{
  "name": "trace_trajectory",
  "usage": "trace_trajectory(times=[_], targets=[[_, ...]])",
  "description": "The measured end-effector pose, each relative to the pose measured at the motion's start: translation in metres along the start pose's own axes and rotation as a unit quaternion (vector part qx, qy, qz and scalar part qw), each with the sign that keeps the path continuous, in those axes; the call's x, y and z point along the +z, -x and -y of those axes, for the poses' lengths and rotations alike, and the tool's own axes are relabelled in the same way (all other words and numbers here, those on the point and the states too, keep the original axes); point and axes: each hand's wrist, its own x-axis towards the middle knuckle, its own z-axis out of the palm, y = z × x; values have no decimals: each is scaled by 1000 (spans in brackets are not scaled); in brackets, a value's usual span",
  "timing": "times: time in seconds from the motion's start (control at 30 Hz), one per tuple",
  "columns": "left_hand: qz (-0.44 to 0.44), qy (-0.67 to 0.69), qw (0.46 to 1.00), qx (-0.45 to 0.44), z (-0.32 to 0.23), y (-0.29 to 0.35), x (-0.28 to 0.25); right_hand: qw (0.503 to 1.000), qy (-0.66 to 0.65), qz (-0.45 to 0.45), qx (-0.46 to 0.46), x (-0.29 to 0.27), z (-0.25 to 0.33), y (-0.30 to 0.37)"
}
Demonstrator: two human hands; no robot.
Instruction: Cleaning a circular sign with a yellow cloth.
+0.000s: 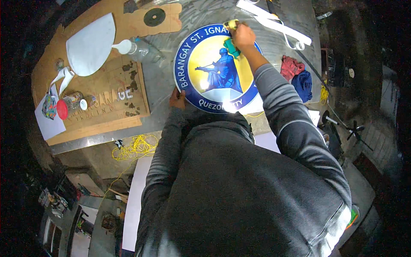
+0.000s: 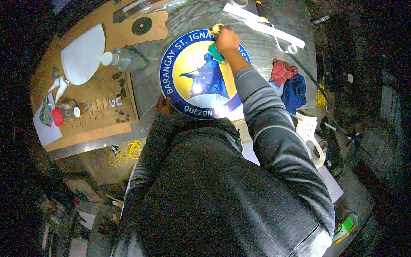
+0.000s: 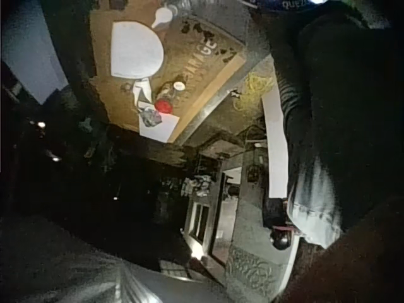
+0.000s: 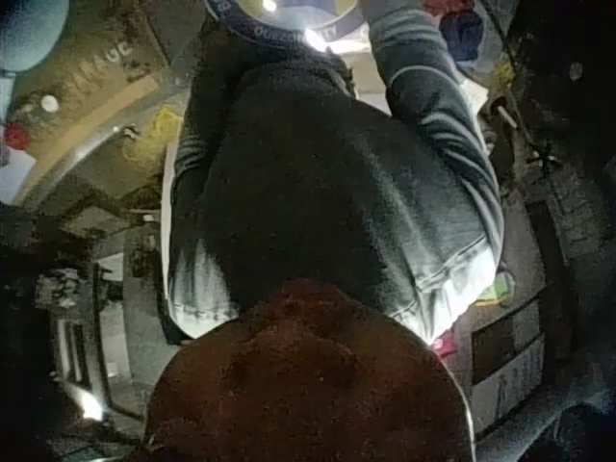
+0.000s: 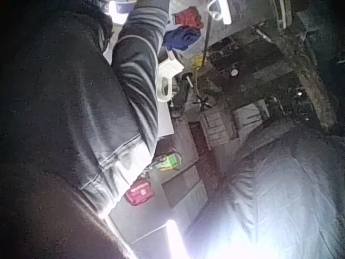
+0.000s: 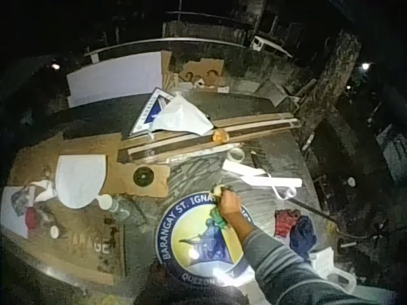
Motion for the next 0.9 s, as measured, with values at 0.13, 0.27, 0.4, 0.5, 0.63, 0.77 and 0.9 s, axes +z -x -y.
trace_trajectory(times=[0.13, 0.27, 0.4, 0.5, 0.63, 0.77, 0.9], targets=[[9, -69, 997, 25, 9, -3, -15, 997, -1, -33, 64, -20, -36, 30], [39, -78, 996, 10, -13, 1, -5, 993, 27, -34, 111, -26, -87, 75], [12, -15, 992, -126, -23, -1, 0, 991, 32, -36, 121, -28, -114, 138], [24, 30, 992, -123, -13, -6, -5, 989, 28, -28, 145, -29, -108, 186], [56, 48, 986, -151, -10, -12, -5, 993, 36, -58, 93, -18, -102, 249], [50, 66, 982, -169, -8, -20, -9, 995, 16, -18, 94, -10, -56, 306], [64, 73, 980, -172, -4, -26, -5, 999, -18, -5, 26, 8, -7, 348]])
